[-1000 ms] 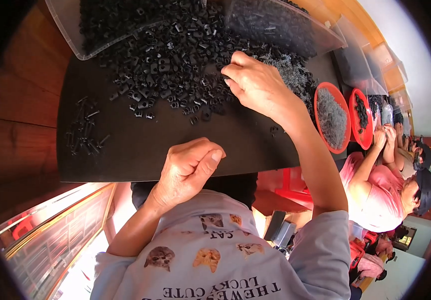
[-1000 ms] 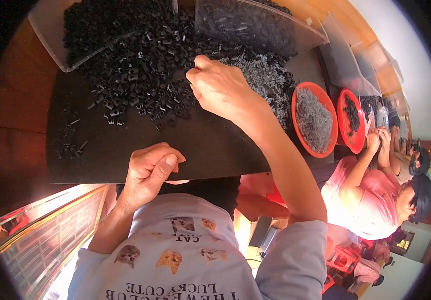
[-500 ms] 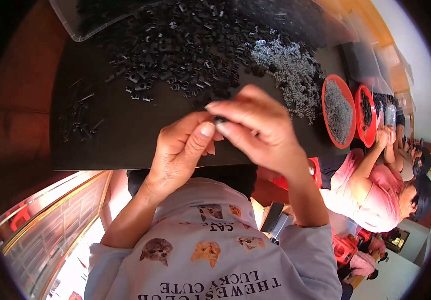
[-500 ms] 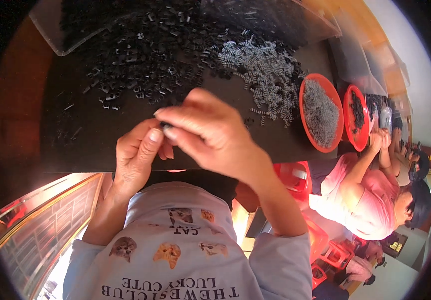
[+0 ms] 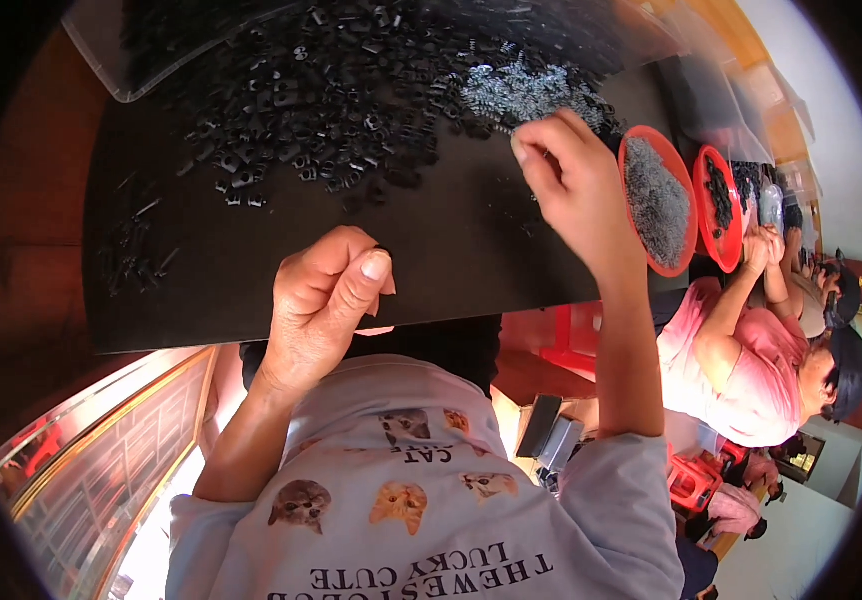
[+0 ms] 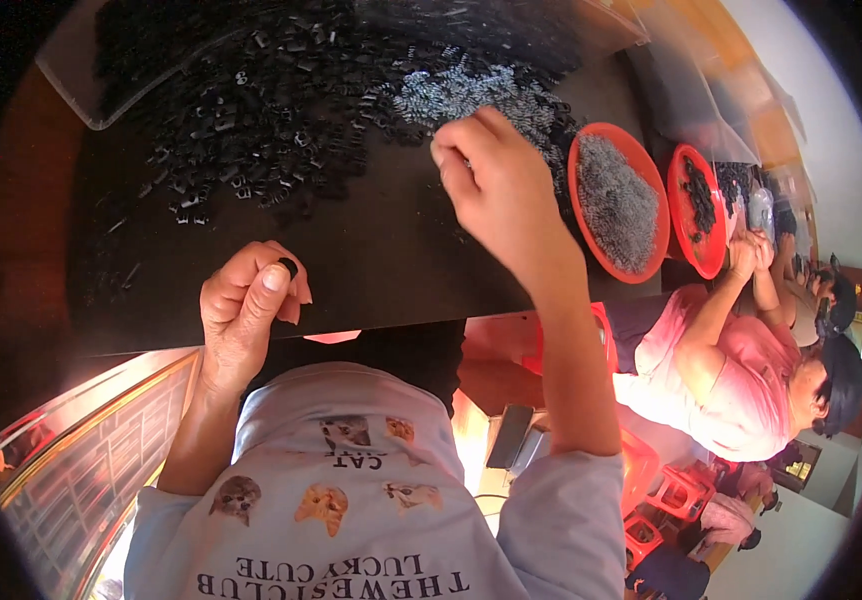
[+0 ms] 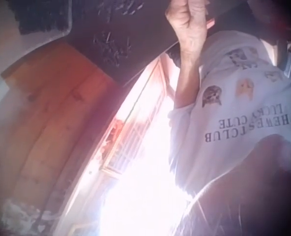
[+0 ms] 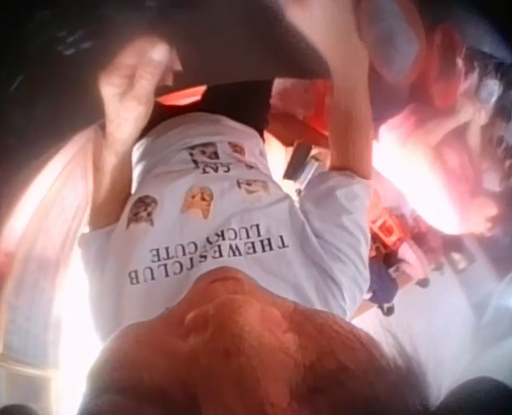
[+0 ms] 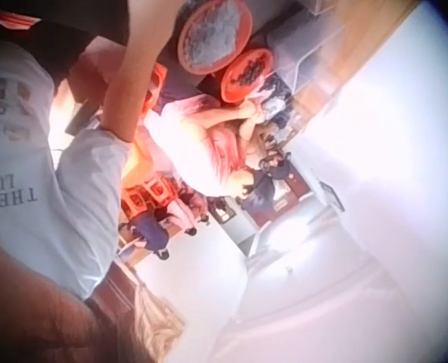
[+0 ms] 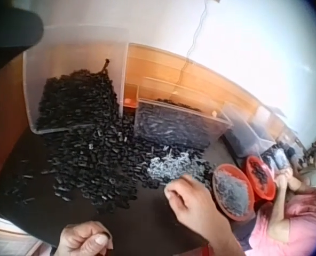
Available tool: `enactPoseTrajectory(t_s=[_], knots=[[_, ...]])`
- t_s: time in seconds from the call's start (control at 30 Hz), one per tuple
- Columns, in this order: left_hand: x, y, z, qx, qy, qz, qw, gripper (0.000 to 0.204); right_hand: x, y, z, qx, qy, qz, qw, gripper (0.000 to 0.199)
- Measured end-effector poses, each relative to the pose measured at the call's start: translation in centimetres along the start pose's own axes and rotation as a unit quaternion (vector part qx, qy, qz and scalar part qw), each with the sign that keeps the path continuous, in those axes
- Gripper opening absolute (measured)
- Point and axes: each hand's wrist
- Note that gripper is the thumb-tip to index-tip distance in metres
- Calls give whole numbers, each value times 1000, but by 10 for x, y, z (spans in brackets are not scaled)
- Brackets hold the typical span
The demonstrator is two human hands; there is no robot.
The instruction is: The person picks up plastic toggle components and springs from the table, inserts the springs into the plastic pieces, and presses the parts together by hand to assemble cord locks.
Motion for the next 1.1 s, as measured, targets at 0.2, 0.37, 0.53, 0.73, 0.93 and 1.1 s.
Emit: enactPoseTrajectory(t_s=[0.2,0.37,0.53,0.73,0.93,1.1], knots=[[4,-5,0,-6,-2,13,1000,31,-12,-5,29,44,-13,-210,977,3],[3,-3,-1,11,-2,25,1000,29,-6,-10,36,113,-8,-290,950,6],[3,-1,-1,16,-2,6,1000,25,-1,-4,30,84,-8,-106,991,4],[2,1,0,43,-7,0,999,22,12,-13,8,86,-61,135,985,19],[3,1,-1,39,-6,18,999,21,56,-21,-17,191,-162,358,899,10],[2,0,-1,29,2,7,1000,21,64,-26,-25,233,-181,413,861,12]])
Point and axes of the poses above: each hand's wrist, its own z-axis towards the middle knuckle, its own y-axis out of the back of the hand, x = y × z, and after that the axes turned 14 degrees about -y, right-handed
